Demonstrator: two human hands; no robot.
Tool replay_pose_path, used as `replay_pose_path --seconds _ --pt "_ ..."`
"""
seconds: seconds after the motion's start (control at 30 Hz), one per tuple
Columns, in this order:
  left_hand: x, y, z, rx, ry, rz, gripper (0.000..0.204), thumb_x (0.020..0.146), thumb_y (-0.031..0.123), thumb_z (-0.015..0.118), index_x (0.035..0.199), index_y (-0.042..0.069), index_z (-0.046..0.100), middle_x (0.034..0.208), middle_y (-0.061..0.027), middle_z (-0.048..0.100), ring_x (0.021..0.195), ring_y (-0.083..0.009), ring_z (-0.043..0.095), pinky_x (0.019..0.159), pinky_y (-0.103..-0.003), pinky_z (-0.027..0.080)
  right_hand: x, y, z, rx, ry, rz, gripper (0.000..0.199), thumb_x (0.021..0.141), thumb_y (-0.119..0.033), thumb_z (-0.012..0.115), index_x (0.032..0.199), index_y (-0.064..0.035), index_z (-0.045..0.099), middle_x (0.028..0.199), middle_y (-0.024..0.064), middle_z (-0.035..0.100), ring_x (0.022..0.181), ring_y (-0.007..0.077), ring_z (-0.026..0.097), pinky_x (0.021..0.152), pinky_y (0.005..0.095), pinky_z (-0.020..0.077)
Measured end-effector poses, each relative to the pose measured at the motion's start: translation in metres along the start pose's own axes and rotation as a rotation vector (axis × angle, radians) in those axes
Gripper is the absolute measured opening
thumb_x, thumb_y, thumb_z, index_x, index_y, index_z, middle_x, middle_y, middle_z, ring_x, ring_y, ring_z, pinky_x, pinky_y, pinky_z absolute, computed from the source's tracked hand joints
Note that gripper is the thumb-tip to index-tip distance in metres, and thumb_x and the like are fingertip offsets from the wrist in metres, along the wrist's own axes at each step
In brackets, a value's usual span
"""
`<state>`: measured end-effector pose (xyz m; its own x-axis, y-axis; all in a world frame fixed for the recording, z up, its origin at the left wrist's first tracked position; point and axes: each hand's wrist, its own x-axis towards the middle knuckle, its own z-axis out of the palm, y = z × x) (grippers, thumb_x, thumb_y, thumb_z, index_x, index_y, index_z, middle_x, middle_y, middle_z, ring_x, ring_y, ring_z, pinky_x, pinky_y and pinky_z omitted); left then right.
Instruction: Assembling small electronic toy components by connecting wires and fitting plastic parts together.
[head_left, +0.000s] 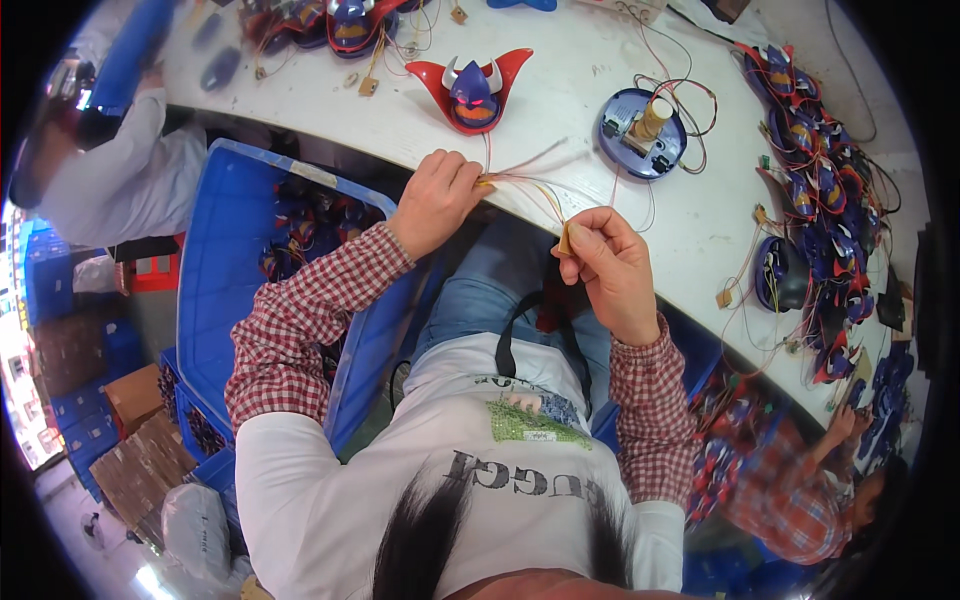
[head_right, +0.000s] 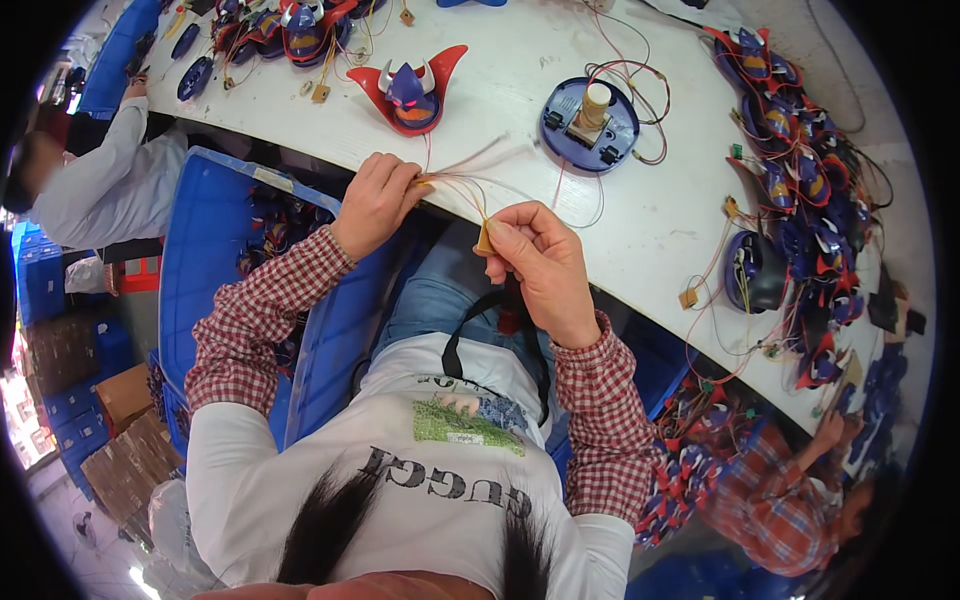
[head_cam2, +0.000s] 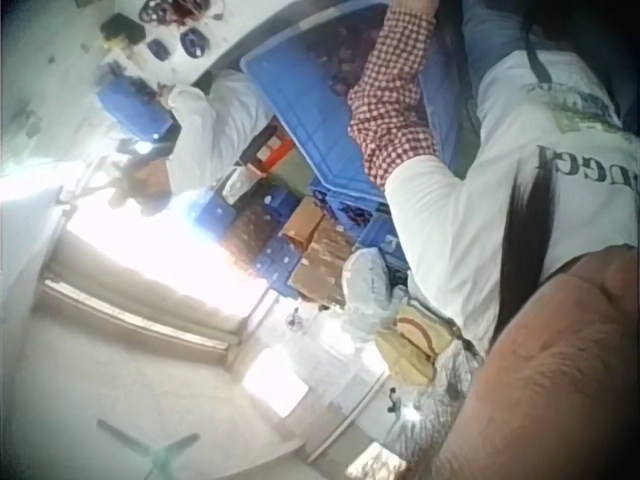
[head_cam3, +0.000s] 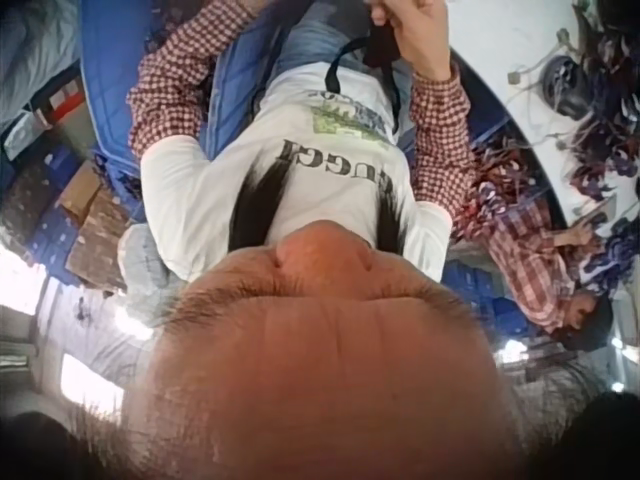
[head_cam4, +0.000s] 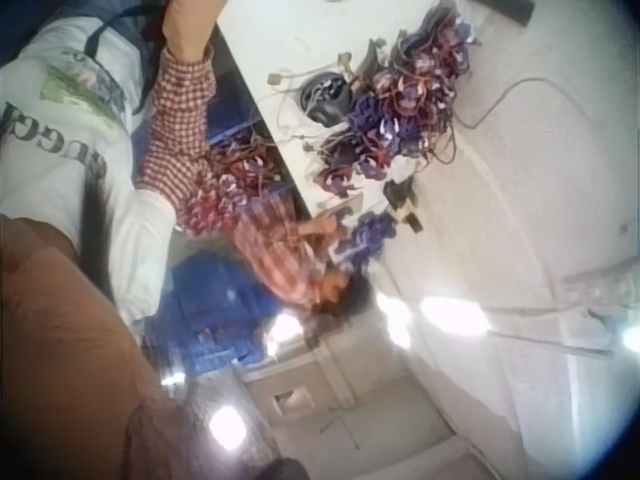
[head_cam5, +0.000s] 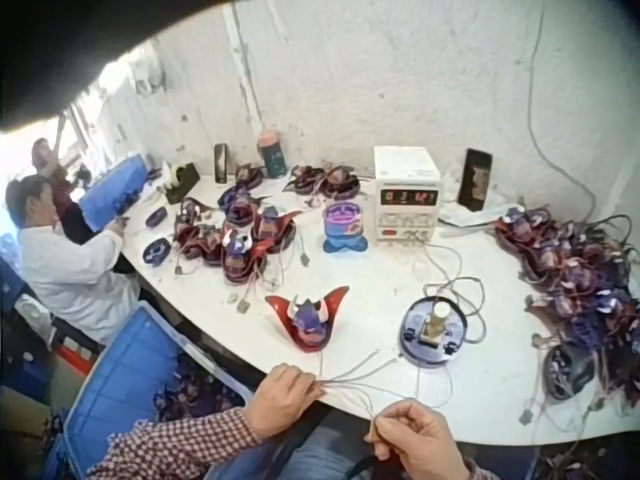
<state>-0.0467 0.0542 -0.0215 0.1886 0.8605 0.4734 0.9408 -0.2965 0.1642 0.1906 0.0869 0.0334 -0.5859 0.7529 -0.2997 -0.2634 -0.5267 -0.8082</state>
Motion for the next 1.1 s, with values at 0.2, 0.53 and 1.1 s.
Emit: replay_pose_path --seconds 0.2,0.53,1.1 --pt "-0.027 0.046 -0.018 -0.138 0.072 -0.242 0.044 0.079 0.013 0.069 0.116 -0.004 0.052 0.103 -0.0159 0.053 0.089 -0.0257 0.051 0.08 -0.031 0.045 0.002 0.007 -0.009 0.045 -0.005 0.025 0.009 0.093 -0.007 0.056 0.099 0.0003 0.056 0.081 0.0111 0.063 0.058 0.0104 0.052 0.055 0.0188 0.0439" --pt "-0.088 0.03 0.119 -0.449 0.092 -0.858 0.058 0.08 0.008 0.066 0.13 -0.004 0.039 0.129 -0.0206 0.038 0.111 -0.0285 0.048 0.091 -0.034 0.045 0.004 0.011 -0.014 0.005 -0.032 0.081 0.01 0.092 -0.006 0.057 0.099 0.001 0.057 0.081 0.0106 0.063 0.058 0.0105 0.053 0.054 0.0188 0.0444" --pt "-0.058 0.091 -0.021 -1.734 -0.15 -1.185 0.024 0.094 0.011 0.054 0.114 -0.001 0.055 0.092 -0.0094 0.061 0.07 -0.0144 0.059 0.064 -0.023 0.05 0.003 0.038 -0.005 -0.268 0.074 -0.043 0.014 0.088 -0.003 0.063 0.1 0.0007 0.057 0.087 0.0071 0.064 0.066 0.0103 0.055 0.058 0.0194 0.0449"
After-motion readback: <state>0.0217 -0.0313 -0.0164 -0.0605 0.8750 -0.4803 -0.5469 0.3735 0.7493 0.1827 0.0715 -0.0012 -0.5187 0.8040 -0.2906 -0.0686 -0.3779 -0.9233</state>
